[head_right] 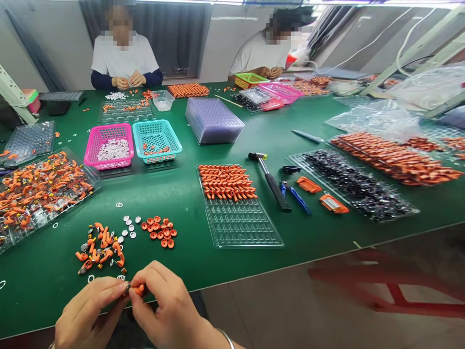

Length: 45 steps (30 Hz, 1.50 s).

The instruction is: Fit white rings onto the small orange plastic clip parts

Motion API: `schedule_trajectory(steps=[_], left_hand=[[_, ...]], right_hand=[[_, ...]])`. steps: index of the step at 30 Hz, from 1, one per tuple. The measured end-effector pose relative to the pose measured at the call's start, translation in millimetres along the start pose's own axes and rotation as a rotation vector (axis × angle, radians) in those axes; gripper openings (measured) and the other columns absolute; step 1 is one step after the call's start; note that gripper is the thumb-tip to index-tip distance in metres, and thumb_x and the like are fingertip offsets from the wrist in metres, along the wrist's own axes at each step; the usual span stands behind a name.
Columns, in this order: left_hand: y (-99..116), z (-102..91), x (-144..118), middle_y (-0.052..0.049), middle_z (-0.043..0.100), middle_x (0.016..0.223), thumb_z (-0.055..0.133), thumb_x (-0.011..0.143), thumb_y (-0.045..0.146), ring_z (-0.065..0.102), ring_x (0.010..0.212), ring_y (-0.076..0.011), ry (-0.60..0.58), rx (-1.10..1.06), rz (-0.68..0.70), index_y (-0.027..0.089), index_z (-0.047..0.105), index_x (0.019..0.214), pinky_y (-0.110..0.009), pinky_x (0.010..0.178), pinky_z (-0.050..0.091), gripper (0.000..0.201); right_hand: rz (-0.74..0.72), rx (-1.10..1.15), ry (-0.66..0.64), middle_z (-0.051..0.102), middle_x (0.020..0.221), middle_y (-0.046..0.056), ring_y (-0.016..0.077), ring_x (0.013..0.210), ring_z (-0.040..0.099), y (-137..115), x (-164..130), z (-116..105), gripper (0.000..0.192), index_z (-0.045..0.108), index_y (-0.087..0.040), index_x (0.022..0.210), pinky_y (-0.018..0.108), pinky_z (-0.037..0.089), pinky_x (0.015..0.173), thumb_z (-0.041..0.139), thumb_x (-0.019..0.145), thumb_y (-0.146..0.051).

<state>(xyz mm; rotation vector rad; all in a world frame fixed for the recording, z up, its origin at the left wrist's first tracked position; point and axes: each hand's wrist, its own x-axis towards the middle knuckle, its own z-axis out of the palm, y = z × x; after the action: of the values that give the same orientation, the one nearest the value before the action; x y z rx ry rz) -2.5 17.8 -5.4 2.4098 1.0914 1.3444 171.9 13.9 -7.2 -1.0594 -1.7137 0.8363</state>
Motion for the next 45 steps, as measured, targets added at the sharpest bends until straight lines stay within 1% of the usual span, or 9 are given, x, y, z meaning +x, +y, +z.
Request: schedule_trajectory(steps=[3,8,14,19,25,30,34,38,45], left_hand=[[-0.1,0.8,-2.8,-0.005,0.077,0.083,0.063,0.088,0.005,0.074,0.075,-0.0140,-0.009,0.038,0.016,0.014,0.068,0.096,-0.021,0.077,0.059,0.014],[1.2,2.3,-3.7,-0.003,0.077,0.082,0.064,0.086,0.004,0.075,0.072,-0.0150,0.019,0.000,-0.022,0.017,0.067,0.097,-0.022,0.070,0.061,0.018],[4.2,2.1,-2.9,-0.002,0.077,0.079,0.065,0.085,0.006,0.075,0.068,-0.0142,0.044,-0.007,-0.054,0.017,0.067,0.093,-0.020,0.070,0.061,0.015],[5.3,0.7,-3.9,-0.003,0.077,0.079,0.066,0.085,0.006,0.074,0.071,-0.0138,0.031,0.015,-0.047,0.017,0.066,0.093,-0.019,0.073,0.061,0.014],[3.3,-0.4,-4.2,-0.004,0.077,0.081,0.063,0.085,0.002,0.074,0.072,-0.0146,0.028,0.053,0.018,0.016,0.068,0.096,-0.021,0.074,0.061,0.019],[4.0,0.1,-2.3,-0.002,0.077,0.079,0.065,0.085,0.004,0.074,0.070,-0.0129,0.027,-0.007,-0.018,0.016,0.067,0.094,-0.018,0.073,0.060,0.015],[4.6,0.2,-2.9,-0.002,0.076,0.080,0.066,0.086,0.007,0.074,0.071,-0.0119,0.028,-0.037,-0.046,0.016,0.066,0.093,-0.016,0.074,0.059,0.011],[4.7,0.1,-2.4,-0.002,0.076,0.080,0.067,0.084,0.005,0.074,0.072,-0.0115,0.018,-0.051,-0.055,0.015,0.066,0.092,-0.016,0.075,0.059,0.013],[4.1,1.8,-2.1,0.000,0.075,0.079,0.066,0.084,0.006,0.073,0.069,-0.0111,0.031,-0.097,-0.109,0.017,0.065,0.091,-0.015,0.071,0.059,0.013]], right_hand=[[-0.061,-0.044,0.045,0.063,0.072,0.005,0.0166,0.066,0.060,0.5,-3.4,3.3,0.014,0.063,-0.017,0.085,0.025,0.050,0.061,0.052,0.088,-0.009],[-0.083,-0.018,0.131,0.063,0.072,0.004,0.0162,0.065,0.061,-0.7,-5.6,8.4,0.015,0.064,-0.019,0.090,0.024,0.053,0.059,0.055,0.086,-0.007],[-0.115,-0.001,0.180,0.063,0.072,0.003,0.0162,0.064,0.062,0.0,-6.6,12.4,0.017,0.063,-0.020,0.090,0.025,0.053,0.058,0.055,0.085,-0.006],[-0.104,0.012,0.167,0.061,0.072,0.003,0.0159,0.064,0.061,1.6,-7.2,13.6,0.015,0.062,-0.020,0.089,0.024,0.052,0.058,0.055,0.085,-0.006],[-0.088,0.009,0.134,0.061,0.073,0.003,0.0163,0.066,0.060,2.5,-4.6,13.2,0.014,0.061,-0.019,0.089,0.025,0.051,0.059,0.053,0.086,-0.008],[-0.085,0.017,0.105,0.058,0.068,0.001,0.0143,0.061,0.056,0.9,-1.8,8.9,0.011,0.057,-0.020,0.080,0.023,0.047,0.055,0.054,0.085,-0.010],[-0.092,0.004,0.088,0.058,0.067,0.001,0.0139,0.061,0.056,-0.7,-1.3,5.6,0.013,0.058,-0.019,0.079,0.022,0.046,0.056,0.053,0.086,-0.009],[-0.082,0.020,0.051,0.059,0.067,0.002,0.0134,0.061,0.056,-3.1,0.1,2.9,0.013,0.058,-0.018,0.078,0.021,0.046,0.057,0.053,0.085,-0.009],[-0.055,-0.019,0.068,0.058,0.066,0.002,0.0135,0.060,0.056,-3.6,0.9,3.5,0.013,0.058,-0.018,0.076,0.022,0.045,0.056,0.052,0.085,-0.009]])
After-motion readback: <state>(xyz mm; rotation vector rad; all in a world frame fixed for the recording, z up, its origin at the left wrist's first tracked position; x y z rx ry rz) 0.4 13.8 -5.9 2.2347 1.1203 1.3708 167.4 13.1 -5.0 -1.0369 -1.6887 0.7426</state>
